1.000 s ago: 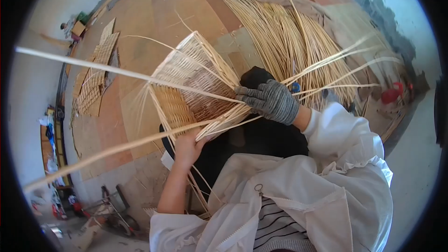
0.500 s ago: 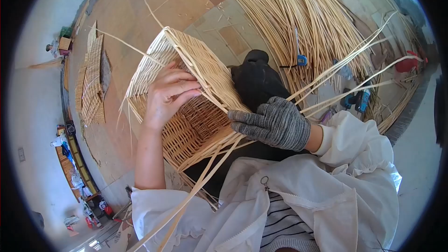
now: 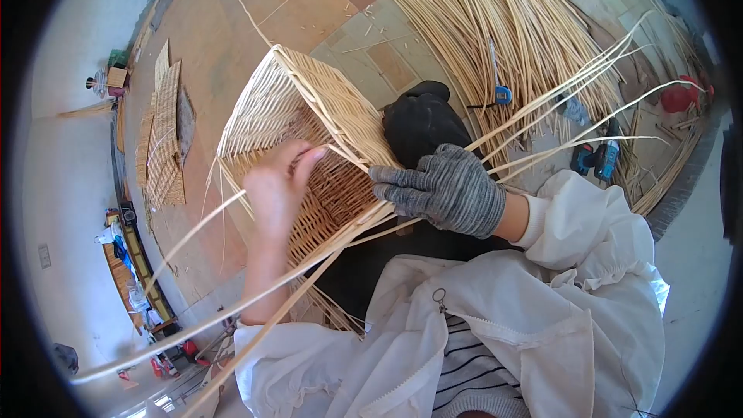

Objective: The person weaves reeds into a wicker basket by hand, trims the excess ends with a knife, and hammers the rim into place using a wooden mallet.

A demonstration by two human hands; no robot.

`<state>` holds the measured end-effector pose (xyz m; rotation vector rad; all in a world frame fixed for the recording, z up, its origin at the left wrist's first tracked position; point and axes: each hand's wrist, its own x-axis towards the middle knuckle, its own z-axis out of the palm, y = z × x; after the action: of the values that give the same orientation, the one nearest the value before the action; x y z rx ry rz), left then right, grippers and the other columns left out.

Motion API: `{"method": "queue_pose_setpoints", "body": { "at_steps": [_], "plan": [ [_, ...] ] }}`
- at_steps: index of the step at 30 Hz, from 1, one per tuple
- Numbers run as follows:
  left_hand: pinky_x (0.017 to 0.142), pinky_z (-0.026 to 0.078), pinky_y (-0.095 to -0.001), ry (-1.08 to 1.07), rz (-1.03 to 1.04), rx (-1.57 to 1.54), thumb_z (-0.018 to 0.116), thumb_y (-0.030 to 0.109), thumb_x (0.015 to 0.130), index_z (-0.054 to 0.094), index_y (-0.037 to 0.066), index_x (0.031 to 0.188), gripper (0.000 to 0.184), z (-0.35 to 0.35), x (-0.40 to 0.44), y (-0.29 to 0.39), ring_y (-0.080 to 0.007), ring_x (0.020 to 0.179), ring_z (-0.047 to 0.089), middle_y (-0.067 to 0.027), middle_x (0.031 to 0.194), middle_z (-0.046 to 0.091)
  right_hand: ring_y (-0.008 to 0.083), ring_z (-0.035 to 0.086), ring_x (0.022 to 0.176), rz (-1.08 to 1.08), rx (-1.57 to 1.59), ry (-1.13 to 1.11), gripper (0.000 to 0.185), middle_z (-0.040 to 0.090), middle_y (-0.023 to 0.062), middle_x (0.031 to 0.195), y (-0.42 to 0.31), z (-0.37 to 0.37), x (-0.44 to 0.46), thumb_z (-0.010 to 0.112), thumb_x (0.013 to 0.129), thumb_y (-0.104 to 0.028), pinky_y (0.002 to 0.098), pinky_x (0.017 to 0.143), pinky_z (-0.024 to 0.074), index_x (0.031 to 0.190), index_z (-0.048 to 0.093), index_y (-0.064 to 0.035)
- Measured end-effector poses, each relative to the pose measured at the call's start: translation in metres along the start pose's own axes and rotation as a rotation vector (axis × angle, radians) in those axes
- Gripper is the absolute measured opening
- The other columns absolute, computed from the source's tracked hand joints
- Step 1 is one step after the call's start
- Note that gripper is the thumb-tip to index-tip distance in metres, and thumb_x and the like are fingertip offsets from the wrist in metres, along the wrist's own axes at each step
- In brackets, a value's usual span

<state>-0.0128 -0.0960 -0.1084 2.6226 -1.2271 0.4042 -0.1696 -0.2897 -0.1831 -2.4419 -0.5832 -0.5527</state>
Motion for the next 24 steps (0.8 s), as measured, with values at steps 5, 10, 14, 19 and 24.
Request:
{"method": "queue_pose_setpoints", "body": {
  "at_steps": [5,10,14,19,24],
  "plan": [
    [0.050,0.048,-0.0280,-0.139,-0.048,-0.316,0.064,0.009,0.082,0.068,0.007,0.103,0.021,-0.009,-0.031,-0.027,-0.0131,0.057,0.062,-0.0067,0.082,0.070,0.0213,0.051,0.060,-0.016,0.015,0.020,0.063,0.048,-0.0005,0.135,0.001,0.003,-0.002,0.067,0.066,-0.019,0.0368,0.060,0.0406,0.127,0.049,-0.0199],
    [0.047,0.040,-0.0191,-0.212,-0.586,-1.119,0.049,0.006,0.094,0.046,0.009,0.132,0.039,0.016,-0.067,0.046,-0.0034,0.051,0.044,-0.0091,0.091,0.068,0.0216,0.052,0.061,-0.008,-0.040,0.030,0.055,0.049,-0.0006,0.135,0.001,0.009,-0.002,0.064,0.070,-0.019,0.0369,0.058,0.0407,0.124,0.052,-0.0204],
    [0.048,0.041,-0.0190,-0.351,-0.629,-1.160,0.047,0.005,0.093,0.041,0.007,0.136,0.043,0.003,-0.060,0.042,-0.0054,0.053,0.047,-0.0104,0.096,0.067,0.0224,0.053,0.058,-0.026,-0.052,0.023,0.042,0.050,0.0006,0.133,0.002,0.010,0.000,0.061,0.075,-0.020,0.0371,0.055,0.0409,0.117,0.057,-0.0193],
    [0.058,0.047,-0.0256,-0.549,-0.400,-0.762,0.049,0.015,0.092,0.050,0.003,0.124,0.034,0.004,-0.035,0.003,-0.0119,0.063,0.056,-0.0122,0.093,0.065,0.0243,0.054,0.056,-0.036,-0.054,0.060,0.034,0.056,0.0005,0.126,0.005,0.010,0.012,0.059,0.078,-0.020,0.0376,0.054,0.0421,0.112,0.060,-0.0192],
    [0.063,0.046,-0.0304,-0.494,-0.492,-0.721,0.056,0.033,0.090,0.053,-0.003,0.112,0.043,0.013,-0.016,0.036,-0.0190,0.071,0.062,-0.0176,0.085,0.065,0.0263,0.059,0.056,0.029,-0.104,0.002,0.028,0.062,0.0088,0.073,0.005,0.008,0.017,0.053,0.083,-0.023,0.0393,0.047,0.0447,0.111,0.058,-0.0234]
  ]
}}
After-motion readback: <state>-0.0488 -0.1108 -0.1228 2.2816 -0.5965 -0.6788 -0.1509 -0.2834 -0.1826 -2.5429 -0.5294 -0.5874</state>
